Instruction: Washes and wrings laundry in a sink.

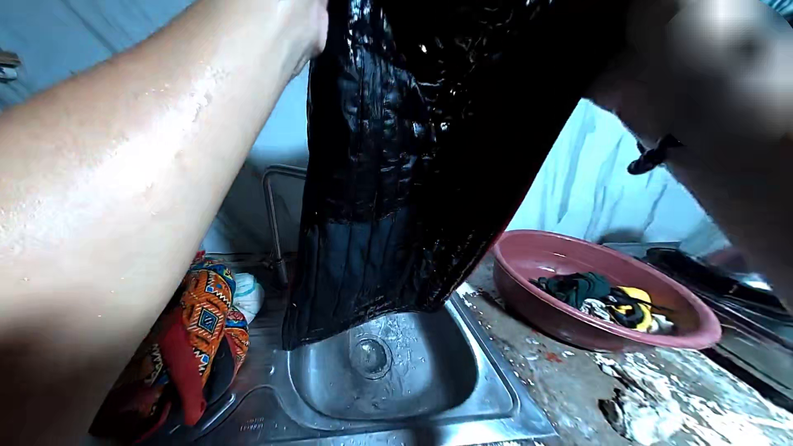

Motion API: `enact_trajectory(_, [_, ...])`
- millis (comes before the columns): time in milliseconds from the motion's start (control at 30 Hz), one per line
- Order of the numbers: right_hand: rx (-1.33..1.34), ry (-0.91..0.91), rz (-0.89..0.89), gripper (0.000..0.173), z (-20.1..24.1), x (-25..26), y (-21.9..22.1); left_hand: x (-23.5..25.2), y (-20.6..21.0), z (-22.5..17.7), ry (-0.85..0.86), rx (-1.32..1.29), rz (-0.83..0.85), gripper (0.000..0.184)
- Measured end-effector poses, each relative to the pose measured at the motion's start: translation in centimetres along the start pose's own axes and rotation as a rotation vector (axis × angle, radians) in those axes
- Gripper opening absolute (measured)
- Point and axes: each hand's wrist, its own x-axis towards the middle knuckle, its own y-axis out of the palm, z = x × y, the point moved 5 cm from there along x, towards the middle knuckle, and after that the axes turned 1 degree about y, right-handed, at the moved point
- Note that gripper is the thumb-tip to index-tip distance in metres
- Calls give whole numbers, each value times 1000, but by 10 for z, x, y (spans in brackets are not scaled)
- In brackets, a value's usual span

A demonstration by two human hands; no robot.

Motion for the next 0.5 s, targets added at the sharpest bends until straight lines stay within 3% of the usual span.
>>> enact_trajectory(33, [-13, 44, -113, 11, 9, -30, 13, -8, 6, -7, -81, -50, -49, 19])
enact_trajectory(100, [-45, 236, -369, 26, 24, -93, 52, -49, 42, -57, -366, 20, -186, 24])
enact_trajectory(133, [-30, 299, -412, 31, 14, -110, 59, -72, 56, -76, -432, 105, -151, 35])
enact_trajectory(200, [-30, 389, -406, 34, -23, -136, 59, -114, 70, -80, -378, 364, 16, 43])
enact_trajectory(267, [-93, 493, -386, 35, -65, -167, 62, -161, 96, -62, -241, 539, 250, 28])
enact_trajectory(333, [-138, 549, -313, 35, -108, -203, 68, -213, 129, -32, -313, 616, 445, 22])
enact_trajectory(433, [-272, 548, -108, 30, -170, -272, 80, -298, 181, 26, -756, 689, 667, 41])
enact_trajectory(500, [-310, 587, 45, 29, -210, -314, 94, -352, 211, 62, -1022, 597, 768, 61])
